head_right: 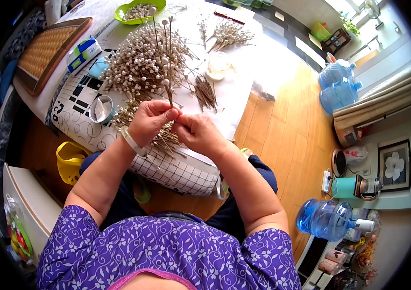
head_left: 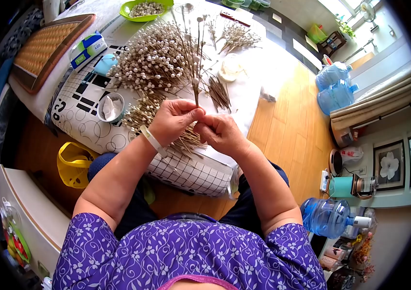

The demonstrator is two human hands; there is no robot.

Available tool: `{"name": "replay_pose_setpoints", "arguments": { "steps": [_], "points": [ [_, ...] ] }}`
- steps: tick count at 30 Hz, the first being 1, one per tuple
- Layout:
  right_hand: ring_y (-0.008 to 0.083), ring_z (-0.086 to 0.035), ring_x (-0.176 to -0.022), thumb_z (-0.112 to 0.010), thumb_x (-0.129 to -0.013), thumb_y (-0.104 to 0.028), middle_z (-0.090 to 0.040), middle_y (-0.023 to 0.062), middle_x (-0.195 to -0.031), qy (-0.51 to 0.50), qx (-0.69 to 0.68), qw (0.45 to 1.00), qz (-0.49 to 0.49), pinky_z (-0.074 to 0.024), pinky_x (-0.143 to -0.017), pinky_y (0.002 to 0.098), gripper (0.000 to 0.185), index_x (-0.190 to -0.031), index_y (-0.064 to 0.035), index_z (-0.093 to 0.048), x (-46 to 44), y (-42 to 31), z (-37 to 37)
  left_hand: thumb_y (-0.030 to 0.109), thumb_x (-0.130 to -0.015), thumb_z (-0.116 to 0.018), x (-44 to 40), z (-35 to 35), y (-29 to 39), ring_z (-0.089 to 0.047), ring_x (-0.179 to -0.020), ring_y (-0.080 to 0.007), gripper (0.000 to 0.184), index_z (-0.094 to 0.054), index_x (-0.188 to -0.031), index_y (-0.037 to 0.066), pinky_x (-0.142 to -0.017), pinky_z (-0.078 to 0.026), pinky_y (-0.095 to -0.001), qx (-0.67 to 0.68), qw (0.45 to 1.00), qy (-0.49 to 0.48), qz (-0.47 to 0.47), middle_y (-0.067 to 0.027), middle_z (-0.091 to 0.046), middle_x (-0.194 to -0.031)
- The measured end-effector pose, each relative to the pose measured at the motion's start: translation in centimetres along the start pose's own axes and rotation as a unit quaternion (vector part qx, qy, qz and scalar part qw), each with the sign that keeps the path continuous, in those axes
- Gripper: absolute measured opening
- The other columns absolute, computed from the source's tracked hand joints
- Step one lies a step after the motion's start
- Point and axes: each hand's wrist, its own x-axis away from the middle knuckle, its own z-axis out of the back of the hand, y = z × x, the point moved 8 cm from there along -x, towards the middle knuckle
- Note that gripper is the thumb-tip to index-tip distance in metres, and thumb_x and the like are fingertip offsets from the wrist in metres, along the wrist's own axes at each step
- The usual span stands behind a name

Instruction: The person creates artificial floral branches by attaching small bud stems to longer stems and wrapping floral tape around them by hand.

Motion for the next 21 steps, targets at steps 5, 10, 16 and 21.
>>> {"name": "replay_pose_setpoints", "arguments": {
  "steps": [5, 10, 16, 21],
  "points": [
    [0.0260, -0.050, -0.046, -0.054, -0.076, -0.011, -0.050, 0.0132, -0.052, -0.001, 0.063, 0.998, 0.011, -0.0409, -0.048, 0.0345, 0.014, -0.066, -0.0011, -0.054, 0.0, 0.1, 0.0, 0.007, -0.078, -0.065, -0.4, 1.1, -0.1, -0.056, -0.065, -0.0058, 0.008, -0.062, -0.078, 0.000, -0.060, -0.047, -0.0189, -0.017, 1.000, 0.025, -0.008, -0.0025, -0.062, -0.073],
    [0.0299, -0.049, -0.047, -0.055, -0.077, -0.013, -0.048, 0.0151, -0.052, 0.037, 0.070, 0.994, 0.069, -0.0403, -0.047, 0.0360, 0.018, -0.064, -0.0013, -0.053, 0.0, -0.4, 0.5, 0.007, -0.078, -0.065, -0.6, 0.7, -0.4, -0.056, -0.067, -0.0059, 0.009, -0.062, -0.080, -0.001, -0.061, -0.048, -0.0189, -0.013, 1.000, 0.002, -0.020, -0.0033, -0.063, -0.074],
    [0.0092, -0.054, -0.050, -0.052, -0.083, -0.013, -0.057, 0.0054, -0.056, -0.014, 0.057, 0.998, 0.014, -0.0437, -0.048, 0.0240, 0.018, -0.072, -0.0005, -0.058, -0.1, 0.6, 0.3, 0.004, -0.080, -0.060, 0.0, 0.6, -1.1, -0.057, -0.073, -0.0078, 0.013, -0.062, -0.090, -0.004, -0.066, -0.047, -0.0204, -0.115, 0.993, 0.003, 0.010, -0.0067, -0.064, -0.082],
    [0.0088, -0.051, -0.050, -0.050, -0.083, -0.014, -0.055, 0.0048, -0.056, -0.037, 0.121, 0.992, 0.003, -0.0420, -0.048, 0.0239, 0.021, -0.070, 0.0005, -0.057, -0.1, 0.6, 0.3, 0.004, -0.081, -0.059, -0.2, 0.8, -0.9, -0.055, -0.070, -0.0067, 0.009, -0.060, -0.085, -0.004, -0.065, -0.047, -0.0195, -0.214, 0.977, 0.019, 0.011, -0.0039, -0.062, -0.077]
  ]
}}
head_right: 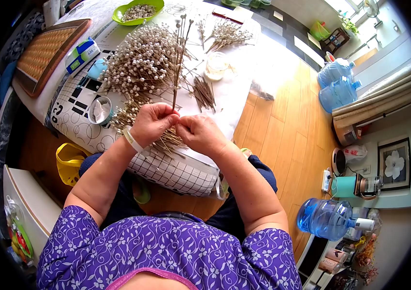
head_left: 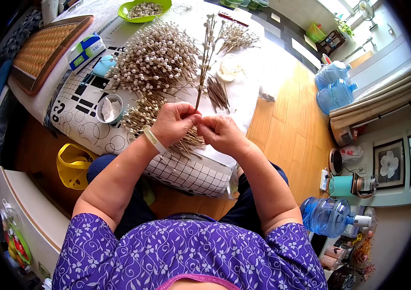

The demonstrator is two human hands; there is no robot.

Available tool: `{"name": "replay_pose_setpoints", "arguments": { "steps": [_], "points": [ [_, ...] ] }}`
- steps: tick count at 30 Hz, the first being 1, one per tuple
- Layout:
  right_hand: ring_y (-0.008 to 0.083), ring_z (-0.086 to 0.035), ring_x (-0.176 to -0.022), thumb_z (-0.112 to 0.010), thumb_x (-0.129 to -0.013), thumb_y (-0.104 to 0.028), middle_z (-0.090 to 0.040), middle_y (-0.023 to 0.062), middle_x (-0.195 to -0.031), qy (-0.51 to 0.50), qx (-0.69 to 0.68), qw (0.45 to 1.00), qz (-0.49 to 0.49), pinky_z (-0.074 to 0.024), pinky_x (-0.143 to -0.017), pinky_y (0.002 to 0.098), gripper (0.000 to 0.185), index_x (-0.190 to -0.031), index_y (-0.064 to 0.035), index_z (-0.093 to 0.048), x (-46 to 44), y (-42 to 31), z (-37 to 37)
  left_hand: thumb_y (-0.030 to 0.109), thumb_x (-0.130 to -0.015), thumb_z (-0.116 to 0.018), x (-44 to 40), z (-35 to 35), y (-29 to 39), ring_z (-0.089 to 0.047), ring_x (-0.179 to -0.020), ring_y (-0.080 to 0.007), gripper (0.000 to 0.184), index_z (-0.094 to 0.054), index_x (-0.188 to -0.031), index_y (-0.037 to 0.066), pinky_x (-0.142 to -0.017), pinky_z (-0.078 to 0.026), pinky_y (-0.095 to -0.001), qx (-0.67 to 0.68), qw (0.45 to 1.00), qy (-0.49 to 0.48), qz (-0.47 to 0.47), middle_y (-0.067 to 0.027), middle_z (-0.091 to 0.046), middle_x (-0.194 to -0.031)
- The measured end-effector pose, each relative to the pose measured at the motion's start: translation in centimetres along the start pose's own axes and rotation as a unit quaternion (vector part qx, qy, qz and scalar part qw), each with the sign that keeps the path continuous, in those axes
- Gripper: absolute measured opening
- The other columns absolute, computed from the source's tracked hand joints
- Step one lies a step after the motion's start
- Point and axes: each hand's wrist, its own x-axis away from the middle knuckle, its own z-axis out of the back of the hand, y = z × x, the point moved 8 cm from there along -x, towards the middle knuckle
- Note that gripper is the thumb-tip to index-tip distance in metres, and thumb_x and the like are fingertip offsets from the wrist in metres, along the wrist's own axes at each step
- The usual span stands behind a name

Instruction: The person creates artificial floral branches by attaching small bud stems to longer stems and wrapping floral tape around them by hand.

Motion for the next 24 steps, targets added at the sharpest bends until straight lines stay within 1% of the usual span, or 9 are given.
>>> {"name": "replay_pose_setpoints", "arguments": {
  "steps": [4, 6, 7, 9, 10, 11, 14, 18, 24],
  "points": [
    [0.0087, -0.046, -0.049, -0.050, -0.082, -0.012, -0.052, 0.0029, -0.054, 0.011, -0.130, 0.991, -0.028, -0.0393, -0.048, 0.0233, 0.019, -0.069, 0.0007, -0.056, 0.0, 1.0, -0.2, 0.005, -0.083, -0.057, -0.3, -0.4, 0.0, -0.054, -0.071, -0.0064, 0.008, -0.058, -0.085, -0.003, -0.065, -0.046, -0.0193, 0.074, 0.997, -0.004, 0.005, -0.0032, -0.060, -0.077],
    [0.0078, -0.042, -0.049, -0.050, -0.080, -0.009, -0.050, 0.0005, -0.053, 0.033, -0.166, 0.985, 0.022, -0.0372, -0.046, 0.0228, 0.016, -0.067, 0.0002, -0.055, -0.1, 0.4, 0.0, 0.005, -0.083, -0.056, -0.3, -0.4, 0.2, -0.054, -0.071, -0.0063, 0.008, -0.058, -0.086, -0.003, -0.065, -0.045, -0.0193, 0.114, 0.993, -0.003, 0.016, -0.0031, -0.060, -0.078],
    [0.0078, -0.042, -0.049, -0.050, -0.080, -0.009, -0.050, 0.0005, -0.053, 0.031, -0.165, 0.985, 0.023, -0.0372, -0.046, 0.0228, 0.016, -0.067, 0.0002, -0.055, -0.1, 0.3, -0.1, 0.006, -0.083, -0.056, -0.2, -0.5, 0.3, -0.054, -0.070, -0.0064, 0.008, -0.058, -0.085, -0.002, -0.064, -0.045, -0.0193, 0.126, 0.992, -0.008, 0.025, -0.0029, -0.060, -0.077],
    [0.0071, -0.038, -0.047, -0.052, -0.077, -0.007, -0.042, 0.0031, -0.049, 0.105, -0.078, 0.985, 0.116, -0.0349, -0.044, 0.0258, 0.013, -0.066, 0.0004, -0.054, 0.7, -2.6, 1.7, 0.006, -0.083, -0.056, -0.1, -0.6, 0.3, -0.053, -0.069, -0.0065, 0.009, -0.058, -0.085, -0.002, -0.063, -0.045, -0.0194, 0.140, 0.989, -0.013, 0.034, -0.0026, -0.060, -0.076],
    [0.0055, -0.040, -0.048, -0.051, -0.078, -0.006, -0.045, 0.0021, -0.051, 0.096, -0.201, 0.971, 0.083, -0.0335, -0.044, 0.0234, 0.015, -0.064, 0.0006, -0.053, 1.1, -1.9, 1.9, 0.007, -0.083, -0.057, 0.0, -0.7, 0.0, -0.053, -0.068, -0.0064, 0.009, -0.059, -0.085, -0.002, -0.063, -0.044, -0.0193, 0.155, 0.987, -0.023, 0.043, -0.0026, -0.060, -0.075],
    [0.0037, -0.040, -0.049, -0.050, -0.080, -0.007, -0.046, -0.0010, -0.053, 0.122, -0.260, 0.953, 0.098, -0.0327, -0.044, 0.0213, 0.017, -0.065, 0.0002, -0.053, 1.4, -2.4, 3.1, 0.007, -0.083, -0.057, 0.0, -0.8, -0.2, -0.053, -0.068, -0.0063, 0.009, -0.059, -0.085, -0.001, -0.062, -0.044, -0.0192, 0.170, 0.984, -0.032, 0.051, -0.0025, -0.060, -0.074],
    [0.0029, -0.044, -0.057, -0.051, -0.087, -0.013, -0.053, -0.0013, -0.064, 0.076, -0.288, 0.952, -0.061, -0.0344, -0.050, 0.0164, 0.017, -0.078, 0.0004, -0.057, 0.5, 1.4, 3.0, 0.008, -0.081, -0.060, -0.1, -0.8, 0.0, -0.055, -0.066, -0.0062, 0.012, -0.060, -0.086, -0.003, -0.061, -0.045, -0.0201, 0.219, 0.974, -0.031, 0.044, -0.0033, -0.061, -0.075],
    [0.0025, -0.047, -0.061, -0.062, -0.080, -0.013, -0.055, -0.0021, -0.066, 0.109, -0.310, 0.943, -0.043, -0.0392, -0.055, 0.0178, 0.015, -0.077, 0.0011, -0.058, -0.5, 0.8, 2.4, 0.007, -0.080, -0.061, 0.4, -1.8, 0.1, -0.053, -0.064, -0.0067, 0.010, -0.061, -0.086, -0.001, -0.059, -0.044, -0.0194, 0.203, 0.976, -0.057, 0.054, -0.0024, -0.060, -0.072],
    [0.0039, -0.049, -0.061, -0.061, -0.082, -0.013, -0.057, -0.0009, -0.067, 0.047, -0.369, 0.928, -0.029, -0.0405, -0.055, 0.0188, 0.014, -0.077, 0.0001, -0.058, -1.4, 1.9, 1.5, 0.009, -0.082, -0.059, 0.5, -2.4, 0.8, -0.054, -0.064, -0.0075, 0.011, -0.061, -0.085, -0.001, -0.060, -0.044, -0.0198, 0.193, 0.975, -0.092, 0.062, -0.0035, -0.060, -0.072]
  ]
}}
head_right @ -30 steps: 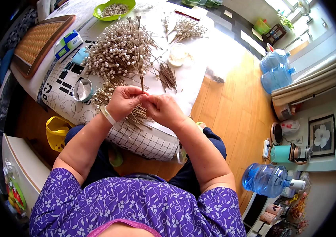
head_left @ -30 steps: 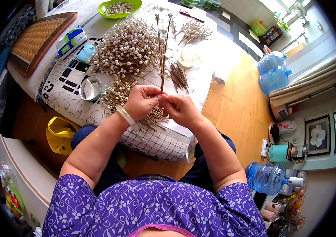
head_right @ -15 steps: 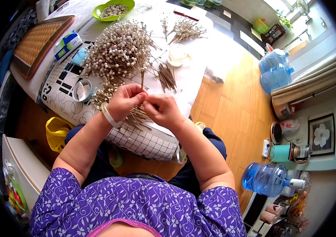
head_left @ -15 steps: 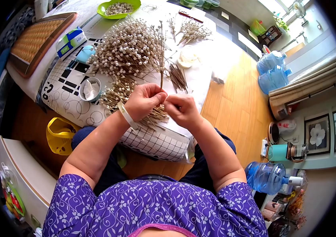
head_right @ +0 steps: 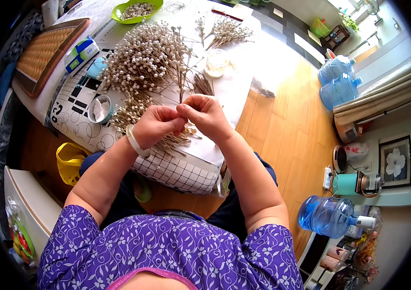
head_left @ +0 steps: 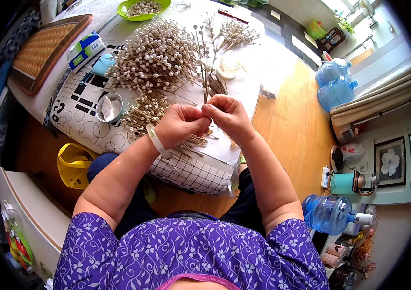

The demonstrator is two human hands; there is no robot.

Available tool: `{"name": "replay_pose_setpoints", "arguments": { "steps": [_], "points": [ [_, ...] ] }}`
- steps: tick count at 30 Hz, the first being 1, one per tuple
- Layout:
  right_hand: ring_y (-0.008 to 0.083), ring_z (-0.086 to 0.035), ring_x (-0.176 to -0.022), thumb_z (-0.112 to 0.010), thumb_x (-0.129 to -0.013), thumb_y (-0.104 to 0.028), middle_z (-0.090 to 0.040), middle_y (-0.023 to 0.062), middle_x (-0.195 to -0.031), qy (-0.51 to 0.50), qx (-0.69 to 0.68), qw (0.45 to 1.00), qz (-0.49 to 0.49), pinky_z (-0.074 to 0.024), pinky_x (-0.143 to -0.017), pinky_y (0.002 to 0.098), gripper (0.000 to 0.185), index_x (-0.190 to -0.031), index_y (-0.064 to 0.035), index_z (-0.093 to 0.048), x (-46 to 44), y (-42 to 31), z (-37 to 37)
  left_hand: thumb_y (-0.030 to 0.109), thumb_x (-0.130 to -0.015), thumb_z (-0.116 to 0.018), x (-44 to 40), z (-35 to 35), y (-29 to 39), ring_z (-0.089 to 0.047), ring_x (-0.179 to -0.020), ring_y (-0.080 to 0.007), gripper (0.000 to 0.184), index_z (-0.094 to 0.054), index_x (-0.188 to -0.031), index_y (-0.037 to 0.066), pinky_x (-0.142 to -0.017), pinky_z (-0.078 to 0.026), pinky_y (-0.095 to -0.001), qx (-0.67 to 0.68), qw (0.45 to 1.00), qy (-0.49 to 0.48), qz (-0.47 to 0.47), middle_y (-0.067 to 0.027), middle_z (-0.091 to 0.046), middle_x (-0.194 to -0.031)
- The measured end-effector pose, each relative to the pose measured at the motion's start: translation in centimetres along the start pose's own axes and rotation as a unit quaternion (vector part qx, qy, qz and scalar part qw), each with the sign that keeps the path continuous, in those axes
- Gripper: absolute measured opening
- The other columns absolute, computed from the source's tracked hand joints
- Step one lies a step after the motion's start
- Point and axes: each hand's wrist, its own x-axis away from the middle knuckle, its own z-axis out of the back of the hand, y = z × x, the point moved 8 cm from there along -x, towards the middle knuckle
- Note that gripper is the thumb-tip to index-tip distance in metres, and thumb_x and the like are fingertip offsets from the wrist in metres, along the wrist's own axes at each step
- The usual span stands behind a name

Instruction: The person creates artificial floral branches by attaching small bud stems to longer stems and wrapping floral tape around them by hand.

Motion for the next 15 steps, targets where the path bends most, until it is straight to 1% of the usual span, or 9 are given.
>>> {"name": "replay_pose_setpoints", "arguments": {
  "steps": [1, 5, 7, 9, 11, 12, 13, 14, 15],
  "points": [
    [0.0043, -0.049, -0.062, -0.060, -0.082, -0.013, -0.057, -0.0008, -0.067, -0.013, -0.030, 0.999, -0.011, -0.0408, -0.055, 0.0189, 0.014, -0.076, -0.0004, -0.058, 0.0, -0.1, -0.3, 0.010, -0.083, -0.058, 0.1, -0.1, 0.0, -0.054, -0.064, -0.0079, 0.012, -0.062, -0.085, -0.002, -0.060, -0.044, -0.0201, 0.012, 1.000, -0.005, 0.017, -0.0038, -0.060, -0.072],
    [0.0047, -0.050, -0.063, -0.058, -0.083, -0.013, -0.057, -0.0002, -0.068, -0.015, -0.059, 0.998, -0.032, -0.0417, -0.056, 0.0192, 0.015, -0.075, -0.0010, -0.058, 0.0, -0.3, -0.9, 0.011, -0.084, -0.056, 0.2, 0.2, 0.4, -0.054, -0.064, -0.0084, 0.014, -0.061, -0.086, -0.002, -0.061, -0.045, -0.0206, 0.018, 1.000, -0.010, 0.008, -0.0040, -0.060, -0.072],
    [0.0049, -0.050, -0.064, -0.058, -0.083, -0.014, -0.057, 0.0004, -0.069, -0.017, -0.046, 0.999, -0.018, -0.0418, -0.057, 0.0191, 0.015, -0.075, -0.0011, -0.058, -0.3, 0.1, -0.7, 0.015, -0.084, -0.058, 0.2, 0.4, 0.4, -0.055, -0.062, -0.0080, 0.018, -0.062, -0.086, -0.003, -0.060, -0.046, -0.0209, 0.003, 1.000, -0.007, -0.005, -0.0047, -0.061, -0.071],
    [0.0043, -0.049, -0.062, -0.060, -0.083, -0.015, -0.057, -0.0010, -0.068, -0.009, -0.033, 0.999, 0.008, -0.0407, -0.056, 0.0191, 0.015, -0.078, -0.0007, -0.059, -0.7, 0.3, -0.7, 0.011, -0.083, -0.059, 0.2, 1.0, 0.2, -0.055, -0.062, -0.0080, 0.015, -0.061, -0.085, -0.004, -0.059, -0.046, -0.0199, -0.002, 1.000, 0.015, -0.014, -0.0052, -0.061, -0.071],
    [0.0048, -0.049, -0.062, -0.061, -0.082, -0.015, -0.057, -0.0008, -0.068, 0.016, 0.023, 0.996, -0.082, -0.0411, -0.056, 0.0191, 0.015, -0.083, -0.0002, -0.061, -0.8, 0.1, 1.2, 0.009, -0.083, -0.058, 0.2, 1.6, 1.2, -0.055, -0.060, -0.0086, 0.013, -0.061, -0.086, -0.004, -0.057, -0.046, -0.0210, -0.019, 0.998, 0.049, -0.028, -0.0056, -0.060, -0.070],
    [0.0054, -0.051, -0.062, -0.059, -0.083, -0.015, -0.059, 0.0009, -0.071, 0.058, 0.075, 0.995, -0.017, -0.0415, -0.056, 0.0181, 0.016, -0.089, -0.0010, -0.063, -1.3, -0.3, 3.2, 0.007, -0.082, -0.058, 0.4, 2.2, 1.8, -0.055, -0.059, -0.0090, 0.011, -0.061, -0.084, -0.004, -0.056, -0.047, -0.0208, -0.035, 0.994, 0.091, -0.039, -0.0067, -0.061, -0.069],
    [0.0056, -0.050, -0.060, -0.059, -0.083, -0.014, -0.059, 0.0005, -0.069, 0.128, 0.078, 0.988, 0.022, -0.0407, -0.054, 0.0184, 0.015, -0.087, -0.0009, -0.063, -1.6, -0.2, 5.6, 0.007, -0.082, -0.058, 0.4, 2.2, 1.9, -0.055, -0.059, -0.0090, 0.011, -0.061, -0.084, -0.004, -0.056, -0.047, -0.0208, -0.034, 0.995, 0.090, -0.041, -0.0067, -0.061, -0.069],
    [0.0059, -0.051, -0.058, -0.060, -0.081, -0.011, -0.059, 0.0019, -0.066, 0.214, 0.150, 0.964, 0.045, -0.0406, -0.052, 0.0191, 0.011, -0.082, 0.0000, -0.063, -1.7, -0.5, 8.9, 0.006, -0.082, -0.058, 0.5, 2.6, 2.4, -0.055, -0.059, -0.0090, 0.010, -0.061, -0.083, -0.003, -0.056, -0.047, -0.0207, -0.013, 0.993, 0.105, -0.061, -0.0069, -0.061, -0.069],
    [0.0068, -0.052, -0.058, -0.059, -0.080, -0.010, -0.060, 0.0023, -0.065, 0.295, 0.153, 0.943, 0.021, -0.0417, -0.052, 0.0195, 0.010, -0.080, -0.0004, -0.063, -1.8, 0.0, 12.1, 0.006, -0.082, -0.059, 0.5, 3.0, 2.8, -0.056, -0.060, -0.0091, 0.009, -0.061, -0.082, -0.003, -0.056, -0.047, -0.0206, 0.008, 0.989, 0.121, -0.081, -0.0071, -0.061, -0.069]
  ]
}}
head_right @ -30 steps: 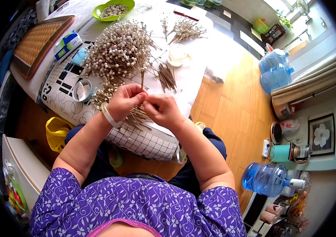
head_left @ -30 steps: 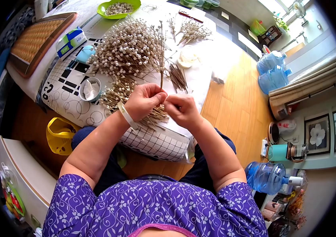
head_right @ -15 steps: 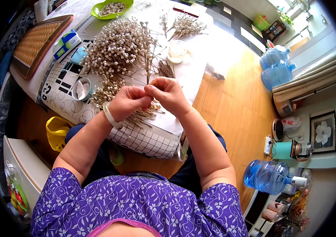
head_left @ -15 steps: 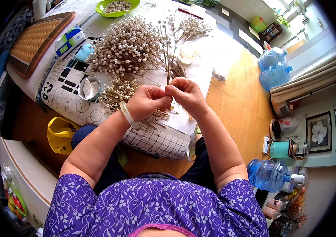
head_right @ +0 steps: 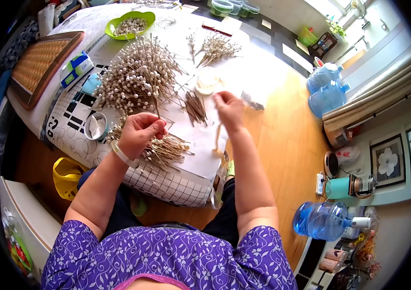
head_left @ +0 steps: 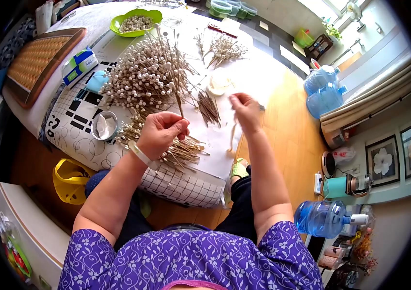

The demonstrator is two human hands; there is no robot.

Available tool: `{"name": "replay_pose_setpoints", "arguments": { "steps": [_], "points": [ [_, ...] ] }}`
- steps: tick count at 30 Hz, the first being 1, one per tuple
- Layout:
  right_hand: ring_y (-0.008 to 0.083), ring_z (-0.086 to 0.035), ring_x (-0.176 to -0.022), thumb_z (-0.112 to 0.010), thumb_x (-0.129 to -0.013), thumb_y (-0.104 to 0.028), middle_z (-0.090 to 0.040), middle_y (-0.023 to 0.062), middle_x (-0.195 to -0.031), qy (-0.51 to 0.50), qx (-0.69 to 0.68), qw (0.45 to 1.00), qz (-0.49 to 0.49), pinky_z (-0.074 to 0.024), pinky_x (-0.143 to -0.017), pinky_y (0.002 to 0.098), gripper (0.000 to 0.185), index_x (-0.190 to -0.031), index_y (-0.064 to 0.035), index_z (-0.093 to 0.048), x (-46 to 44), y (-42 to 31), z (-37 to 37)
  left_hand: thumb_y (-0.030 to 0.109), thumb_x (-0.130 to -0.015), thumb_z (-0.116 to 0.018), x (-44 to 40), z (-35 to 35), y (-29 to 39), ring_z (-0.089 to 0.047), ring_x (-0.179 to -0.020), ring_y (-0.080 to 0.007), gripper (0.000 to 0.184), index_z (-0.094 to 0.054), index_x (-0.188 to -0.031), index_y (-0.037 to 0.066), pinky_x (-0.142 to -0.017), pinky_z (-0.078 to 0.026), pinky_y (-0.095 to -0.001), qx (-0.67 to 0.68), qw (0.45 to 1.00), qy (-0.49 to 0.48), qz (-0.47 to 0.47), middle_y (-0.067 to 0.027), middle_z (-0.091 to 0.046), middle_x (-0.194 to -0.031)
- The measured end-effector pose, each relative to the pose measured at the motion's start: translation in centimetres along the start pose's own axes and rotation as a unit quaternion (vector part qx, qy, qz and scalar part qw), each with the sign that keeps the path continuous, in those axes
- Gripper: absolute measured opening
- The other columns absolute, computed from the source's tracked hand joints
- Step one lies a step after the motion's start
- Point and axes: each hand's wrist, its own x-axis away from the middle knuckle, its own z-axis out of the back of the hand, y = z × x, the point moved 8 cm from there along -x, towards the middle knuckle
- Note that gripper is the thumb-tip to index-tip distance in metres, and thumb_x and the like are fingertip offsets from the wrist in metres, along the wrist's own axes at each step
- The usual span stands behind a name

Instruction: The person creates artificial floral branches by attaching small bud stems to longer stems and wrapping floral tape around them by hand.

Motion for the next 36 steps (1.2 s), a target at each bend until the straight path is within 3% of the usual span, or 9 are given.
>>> {"name": "replay_pose_setpoints", "arguments": {
  "steps": [2, 7, 10, 15, 18, 20, 22, 25, 36],
  "points": [
    [0.0079, -0.051, -0.055, -0.059, -0.079, -0.012, -0.059, 0.0029, -0.063, 0.102, 0.140, 0.984, 0.046, -0.0425, -0.053, 0.0220, 0.011, -0.080, -0.0026, -0.063, -3.5, 1.7, 2.9, 0.005, -0.081, -0.059, -0.1, 0.5, 0.1, -0.056, -0.060, -0.0091, 0.008, -0.061, -0.081, -0.002, -0.056, -0.047, -0.0202, 0.001, 1.000, 0.012, -0.010, -0.0072, -0.062, -0.069],
    [0.0256, -0.060, -0.082, -0.060, -0.076, -0.035, -0.065, 0.0077, -0.082, 0.071, 0.457, 0.886, -0.018, -0.0466, -0.071, 0.0351, 0.027, -0.083, -0.0100, -0.065, -8.4, 2.2, 2.7, 0.004, -0.081, -0.059, -0.5, 1.1, -0.1, -0.058, -0.062, -0.0102, 0.007, -0.061, -0.082, -0.002, -0.057, -0.049, -0.0206, 0.013, 0.999, 0.030, -0.016, -0.0075, -0.062, -0.070],
    [0.0248, -0.060, -0.084, -0.061, -0.076, -0.035, -0.064, 0.0087, -0.086, 0.022, 0.533, 0.844, -0.056, -0.0468, -0.075, 0.0341, 0.026, -0.084, -0.0111, -0.066, -9.8, 2.0, 1.3, 0.004, -0.081, -0.059, -0.9, 1.4, 0.2, -0.059, -0.062, -0.0105, 0.007, -0.061, -0.083, -0.003, -0.057, -0.049, -0.0208, 0.012, 0.999, 0.041, -0.027, -0.0076, -0.062, -0.070],
    [0.0260, -0.059, -0.090, -0.060, -0.075, -0.035, -0.063, 0.0099, -0.093, -0.025, 0.574, 0.814, -0.089, -0.0465, -0.078, 0.0358, 0.027, -0.085, -0.0108, -0.066, -11.2, 2.7, 0.6, 0.004, -0.082, -0.059, -0.8, 1.8, 0.1, -0.058, -0.062, -0.0106, 0.008, -0.062, -0.084, -0.003, -0.057, -0.049, -0.0208, 0.010, 0.998, 0.050, -0.029, -0.0076, -0.062, -0.070],
    [0.0275, -0.059, -0.089, -0.057, -0.078, -0.033, -0.063, 0.0113, -0.091, 0.008, 0.566, 0.823, -0.052, -0.0464, -0.077, 0.0365, 0.026, -0.085, -0.0088, -0.065, -10.5, 0.8, 1.8, 0.005, -0.082, -0.059, -0.6, 1.9, 0.5, -0.058, -0.062, -0.0104, 0.009, -0.062, -0.084, -0.003, -0.057, -0.048, -0.0207, 0.009, 0.998, 0.057, -0.028, -0.0075, -0.062, -0.070],
    [0.0284, -0.058, -0.088, -0.053, -0.081, -0.027, -0.063, 0.0123, -0.089, 0.036, 0.549, 0.834, 0.041, -0.0457, -0.077, 0.0370, 0.021, -0.085, -0.0087, -0.063, -9.8, -2.0, 2.4, 0.006, -0.082, -0.059, -0.5, 1.8, 0.6, -0.058, -0.061, -0.0103, 0.010, -0.062, -0.084, -0.003, -0.057, -0.048, -0.0205, 0.008, 0.998, 0.058, -0.026, -0.0074, -0.062, -0.070],
    [0.0283, -0.058, -0.087, -0.051, -0.082, -0.022, -0.063, 0.0122, -0.087, -0.005, 0.519, 0.852, 0.067, -0.0447, -0.077, 0.0371, 0.016, -0.085, -0.0095, -0.061, -8.9, -4.4, 2.2, 0.006, -0.082, -0.059, -0.4, 1.7, 0.6, -0.057, -0.061, -0.0101, 0.010, -0.062, -0.084, -0.003, -0.057, -0.048, -0.0204, 0.009, 0.998, 0.058, -0.021, -0.0073, -0.062, -0.070],
    [0.0284, -0.059, -0.083, -0.051, -0.081, -0.018, -0.062, 0.0108, -0.084, -0.121, 0.552, 0.797, 0.211, -0.0451, -0.074, 0.0369, 0.014, -0.084, -0.0101, -0.061, -7.5, -7.5, -0.7, 0.007, -0.082, -0.059, -0.5, 1.6, 0.6, -0.057, -0.061, -0.0097, 0.011, -0.061, -0.085, -0.003, -0.056, -0.048, -0.0201, 0.003, 0.998, 0.056, -0.020, -0.0069, -0.062, -0.070],
    [0.0287, -0.060, -0.084, -0.052, -0.073, -0.009, -0.062, 0.0123, -0.087, -0.227, 0.730, 0.621, 0.174, -0.0476, -0.072, 0.0356, 0.012, -0.080, -0.0065, -0.062, -9.4, -4.9, -8.5, 0.008, -0.083, -0.058, -1.1, 3.0, 0.2, -0.058, -0.064, -0.0091, 0.012, -0.060, -0.088, -0.003, -0.059, -0.049, -0.0206, 0.038, 0.995, 0.090, -0.016, -0.0054, -0.062, -0.074]
  ]
}}
